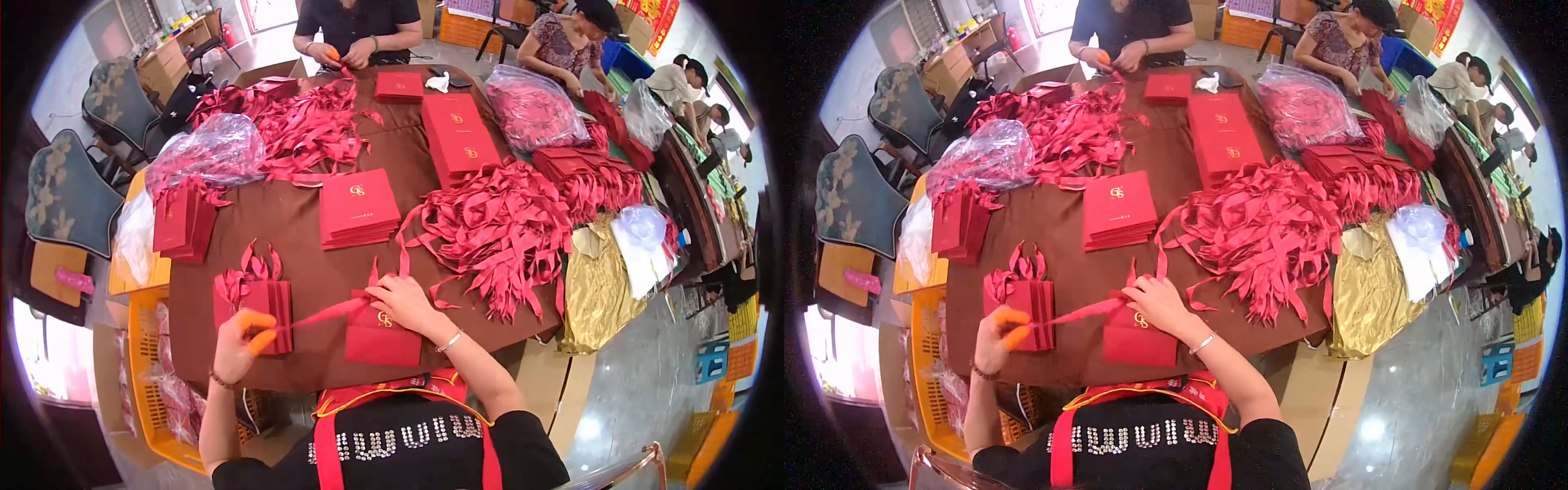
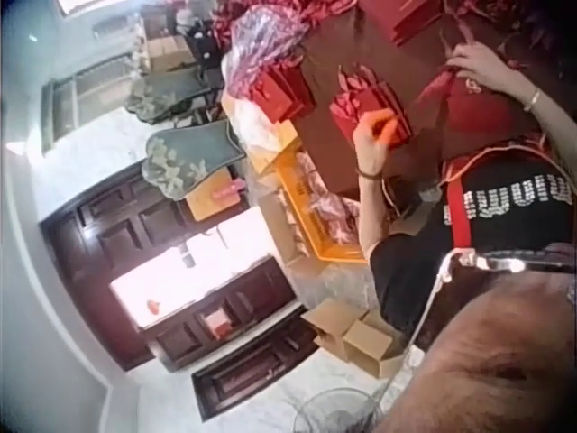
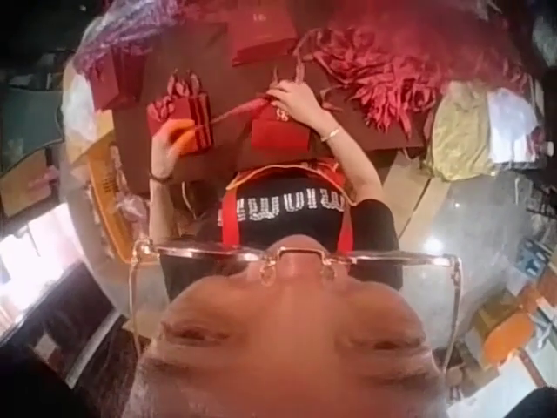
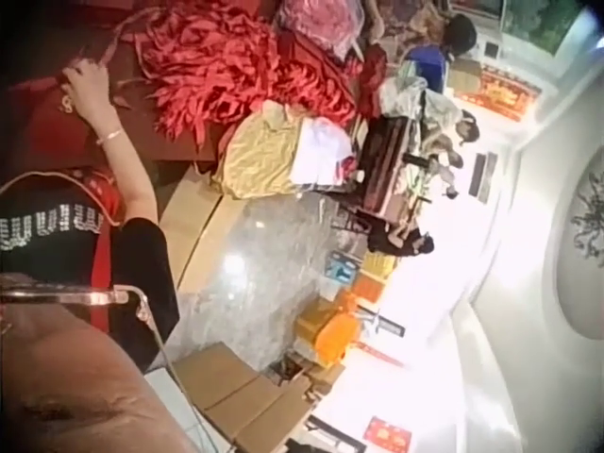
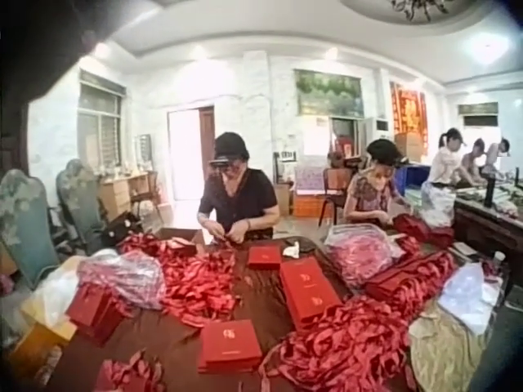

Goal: The person attaches ribbon handles to small gift bags by hand, threading the ribbon straps into the bags and placing the assembled bags into a stack.

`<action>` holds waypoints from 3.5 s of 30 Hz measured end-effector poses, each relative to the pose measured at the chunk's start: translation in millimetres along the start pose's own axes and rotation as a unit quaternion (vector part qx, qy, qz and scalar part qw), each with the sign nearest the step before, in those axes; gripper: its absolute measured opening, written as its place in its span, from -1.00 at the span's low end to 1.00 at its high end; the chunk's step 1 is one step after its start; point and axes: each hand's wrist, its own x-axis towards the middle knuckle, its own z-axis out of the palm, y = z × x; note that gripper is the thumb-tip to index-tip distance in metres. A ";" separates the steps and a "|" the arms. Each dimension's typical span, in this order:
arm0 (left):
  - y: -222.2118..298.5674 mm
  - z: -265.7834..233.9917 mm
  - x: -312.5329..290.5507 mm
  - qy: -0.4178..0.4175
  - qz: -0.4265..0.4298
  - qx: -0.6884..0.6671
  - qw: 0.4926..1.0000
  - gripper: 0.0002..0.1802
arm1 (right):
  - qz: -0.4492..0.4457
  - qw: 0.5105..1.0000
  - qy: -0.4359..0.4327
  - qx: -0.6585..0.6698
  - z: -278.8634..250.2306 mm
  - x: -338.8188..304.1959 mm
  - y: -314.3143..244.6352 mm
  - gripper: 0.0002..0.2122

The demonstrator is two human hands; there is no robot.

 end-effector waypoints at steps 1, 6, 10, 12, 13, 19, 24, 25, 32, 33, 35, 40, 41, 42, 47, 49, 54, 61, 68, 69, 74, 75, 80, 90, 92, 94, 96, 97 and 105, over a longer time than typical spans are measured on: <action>-5.1 7.2 1.8 0.007 -0.001 0.001 1.000 -0.69 | -0.007 1.000 0.000 0.001 -2.9 0.1 -4.9 -0.70; 25.5 56.7 22.9 0.007 0.038 -0.124 0.992 -0.60 | 0.020 0.998 0.038 0.048 -29.1 6.1 -52.0 -0.56; 48.2 87.9 35.3 -0.095 0.145 -0.032 0.984 -0.53 | 0.069 0.944 0.024 0.322 -39.7 12.4 -96.2 -0.59; 62.3 99.8 36.2 -0.058 0.207 0.019 0.976 -0.52 | 0.080 0.941 0.056 0.324 -23.6 9.7 -99.7 -0.62; 60.7 108.2 37.9 -0.068 0.209 0.017 0.975 -0.52 | 0.092 0.933 0.074 0.341 -20.1 7.6 -102.8 -0.65; 47.2 133.4 52.1 -0.027 0.069 -0.193 0.978 -0.54 | 0.089 0.958 0.122 0.244 -14.8 -2.4 -87.3 -0.69; 38.4 107.3 62.8 0.006 0.072 -0.405 0.911 -0.73 | 0.177 0.966 0.157 0.102 -55.5 -39.0 -35.9 -0.82; 31.4 102.1 66.8 -0.007 0.049 -0.406 0.912 -0.77 | 0.220 0.960 0.158 0.064 -57.2 -45.3 -25.2 -0.82; 17.1 131.9 71.0 -0.115 -0.102 -0.281 0.947 -0.80 | 0.226 0.973 0.054 -0.010 -41.8 -41.5 -9.6 -0.68; 7.8 140.1 69.5 -0.105 -0.093 -0.275 0.951 -0.78 | 0.223 0.974 0.048 -0.012 -36.9 -37.4 -13.2 -0.68; -7.4 160.9 69.7 -0.063 -0.067 -0.223 0.970 -0.74 | 0.238 0.971 0.004 -0.017 -34.0 -40.0 -16.6 -0.61; -13.4 171.3 68.0 -0.037 0.129 0.015 0.991 -0.72 | 0.216 0.976 0.016 0.033 -27.7 -45.2 -20.9 -0.59; -12.8 168.6 65.4 -0.038 0.126 0.015 0.991 -0.72 | 0.216 0.976 0.013 0.035 -27.7 -45.5 -22.3 -0.59; -9.1 164.6 62.4 -0.048 0.088 0.029 0.995 -0.73 | 0.217 0.976 0.003 0.037 -28.7 -45.0 -24.4 -0.59; -12.3 163.5 50.4 -0.035 0.101 0.065 0.992 -0.72 | 0.214 0.976 -0.016 0.030 -28.4 -44.9 -40.4 -0.60; -14.5 165.4 43.5 -0.058 0.057 0.041 0.996 -0.70 | 0.216 0.976 -0.022 0.024 -27.6 -47.0 -47.7 -0.61; -28.9 167.5 36.0 -0.012 0.117 0.132 0.984 -0.76 | 0.239 0.968 -0.020 0.073 -26.5 -48.3 -59.7 -0.65; -20.7 164.4 43.3 -0.023 0.148 0.114 0.982 -0.80 | 0.217 0.957 -0.033 0.189 -43.4 -52.6 -39.9 -0.74; -36.1 171.9 53.0 -0.013 0.088 0.074 0.993 -0.77 | 0.205 0.940 -0.080 0.259 -37.8 -53.9 -21.6 -0.85; -39.1 172.3 52.7 -0.020 0.073 0.079 0.994 -0.76 | 0.219 0.935 -0.083 0.266 -39.3 -52.9 -23.2 -0.85; -33.9 175.1 50.5 0.028 0.141 0.038 0.989 -0.79 | 0.216 0.945 -0.076 0.235 -37.1 -55.0 -26.1 -0.85; -32.7 173.7 49.8 0.022 0.136 0.040 0.990 -0.79 | 0.205 0.950 -0.071 0.225 -36.0 -56.1 -25.2 -0.85; -33.3 172.3 50.0 0.001 0.123 0.065 0.990 -0.80 | 0.362 0.820 -0.097 0.432 -34.5 -54.8 -30.2 -0.85; -32.8 174.4 20.1 0.007 0.257 0.297 0.920 -0.73 | 0.438 0.744 -0.093 0.495 -30.3 -59.7 -33.4 -0.83; -35.0 178.9 17.9 0.009 0.252 0.302 0.919 -0.73 | 0.436 0.745 -0.096 0.496 -28.5 -60.8 -31.9 -0.83; -36.4 180.8 17.2 0.009 0.247 0.307 0.919 -0.73 | 0.435 0.745 -0.097 0.496 -26.6 -62.1 -31.0 -0.83; -36.9 182.1 17.0 0.025 0.266 0.320 0.909 -0.72 | 0.426 0.742 -0.087 0.510 -24.6 -62.9 -30.8 -0.83; -36.8 182.2 16.9 0.025 0.266 0.320 0.909 -0.72 | 0.426 0.742 -0.087 0.510 -24.8 -62.9 -31.2 -0.83; -31.5 185.7 21.3 0.029 0.262 0.343 0.902 -0.73 | 0.431 0.741 -0.092 0.507 -25.9 -61.4 -29.0 -0.80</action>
